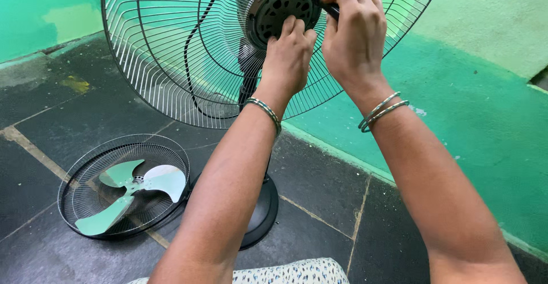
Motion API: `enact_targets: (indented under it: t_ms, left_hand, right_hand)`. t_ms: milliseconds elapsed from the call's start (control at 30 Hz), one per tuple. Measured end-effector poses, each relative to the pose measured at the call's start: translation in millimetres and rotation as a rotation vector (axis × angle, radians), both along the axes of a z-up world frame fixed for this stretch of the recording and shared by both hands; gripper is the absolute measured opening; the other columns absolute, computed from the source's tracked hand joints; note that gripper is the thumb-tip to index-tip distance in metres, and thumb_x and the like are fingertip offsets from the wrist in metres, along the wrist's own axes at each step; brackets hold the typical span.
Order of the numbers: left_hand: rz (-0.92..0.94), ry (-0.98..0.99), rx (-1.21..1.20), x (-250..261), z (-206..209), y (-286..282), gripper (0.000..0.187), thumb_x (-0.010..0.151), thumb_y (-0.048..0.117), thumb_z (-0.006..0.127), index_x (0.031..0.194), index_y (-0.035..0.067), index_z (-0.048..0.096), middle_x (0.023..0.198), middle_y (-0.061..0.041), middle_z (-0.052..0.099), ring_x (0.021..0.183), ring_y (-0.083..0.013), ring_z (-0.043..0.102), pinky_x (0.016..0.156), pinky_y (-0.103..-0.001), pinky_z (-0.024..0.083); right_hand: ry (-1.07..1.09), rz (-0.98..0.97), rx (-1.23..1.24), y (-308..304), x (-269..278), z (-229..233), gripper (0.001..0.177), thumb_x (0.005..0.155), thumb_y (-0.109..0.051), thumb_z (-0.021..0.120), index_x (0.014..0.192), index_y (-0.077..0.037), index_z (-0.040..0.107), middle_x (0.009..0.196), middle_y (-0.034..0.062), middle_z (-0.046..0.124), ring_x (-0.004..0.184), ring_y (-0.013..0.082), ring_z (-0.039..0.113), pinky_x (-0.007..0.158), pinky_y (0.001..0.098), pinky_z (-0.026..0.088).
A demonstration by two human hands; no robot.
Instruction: The person uses a screwdriver to tighten screws on the rear motor housing of a standing electric fan. The fan blades and front grill are removed and placed on the floor nearby. The person repeatedly adjusts and secures the screws on the motor casing throughout the clip.
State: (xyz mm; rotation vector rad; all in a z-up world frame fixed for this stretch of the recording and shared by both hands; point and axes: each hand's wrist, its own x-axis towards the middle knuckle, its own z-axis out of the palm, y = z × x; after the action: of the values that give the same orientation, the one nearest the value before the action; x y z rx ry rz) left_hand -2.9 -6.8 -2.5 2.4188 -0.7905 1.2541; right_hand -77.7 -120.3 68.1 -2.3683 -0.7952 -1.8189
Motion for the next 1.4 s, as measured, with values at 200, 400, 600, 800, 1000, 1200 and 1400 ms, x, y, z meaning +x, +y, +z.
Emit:
enact_targets:
  t_ms: [200,400,600,800,1000,1200,1400]
  left_hand:
    - [0.006,0.045,0.014,2,0,0,0.029,0.079,0.002,0.068,0.105,0.006,0.056,0.124,-0.016,0.053,0.137,-0.0343,0.041,0.087,-0.054,0.055]
    - [-0.01,0.049,-0.005,-4,3,1,0.031,0.079,0.003,0.07,0.106,0.006,0.056,0.127,-0.016,0.052,0.139,-0.0351,0.04,0.089,-0.055,0.054]
    - [-0.02,0.108,0.013,-8,7,3,0.036,0.075,0.006,0.071,0.107,0.005,0.056,0.127,-0.017,0.051,0.138,-0.0355,0.039,0.091,-0.057,0.052]
    - [-0.006,0.081,0.012,-4,5,2,0.033,0.078,0.002,0.065,0.109,0.006,0.056,0.126,-0.016,0.052,0.138,-0.0345,0.04,0.09,-0.058,0.052]
    - [0.007,0.071,0.018,-4,4,1,0.039,0.078,0.002,0.065,0.116,0.006,0.057,0.126,-0.015,0.052,0.137,-0.0337,0.041,0.089,-0.057,0.054]
    - [0.036,0.095,0.05,-6,6,1,0.041,0.077,0.008,0.07,0.116,0.006,0.056,0.126,-0.015,0.052,0.137,-0.0329,0.04,0.09,-0.055,0.054]
    - [0.026,0.088,0.044,-9,6,3,0.036,0.078,0.007,0.07,0.111,0.006,0.056,0.125,-0.014,0.052,0.137,-0.0319,0.041,0.089,-0.055,0.054]
  right_hand:
    - [0.109,0.09,0.1,-3,2,1,0.012,0.101,0.003,0.067,0.111,-0.002,0.062,0.101,0.0118,0.07,0.093,0.0327,0.062,0.084,0.045,0.047]
    - [0.083,0.058,0.074,-2,-1,5,0.018,0.094,0.007,0.07,0.108,-0.003,0.064,0.103,0.0107,0.072,0.093,0.0333,0.06,0.085,0.0443,0.045]
    - [0.063,0.045,0.064,2,-5,16,0.021,0.09,0.008,0.073,0.106,-0.002,0.065,0.103,0.0126,0.071,0.096,0.0359,0.06,0.085,0.0458,0.046]
    - [0.233,0.039,0.195,13,-7,15,0.022,0.092,-0.003,0.075,0.111,0.002,0.064,0.098,0.0193,0.072,0.091,0.0377,0.071,0.08,0.0473,0.054]
    - [0.336,-0.109,0.187,15,-7,18,0.021,0.09,-0.009,0.074,0.109,-0.002,0.067,0.09,0.0181,0.072,0.085,0.0377,0.071,0.075,0.0473,0.054]
    - [0.053,-0.159,-0.043,11,-8,10,0.023,0.09,-0.002,0.069,0.112,-0.006,0.07,0.094,0.0155,0.07,0.084,0.0359,0.068,0.071,0.046,0.053]
    - [0.092,-0.037,0.004,6,-9,8,0.021,0.095,-0.002,0.069,0.116,-0.004,0.069,0.102,0.0157,0.07,0.092,0.0353,0.066,0.082,0.0446,0.052]
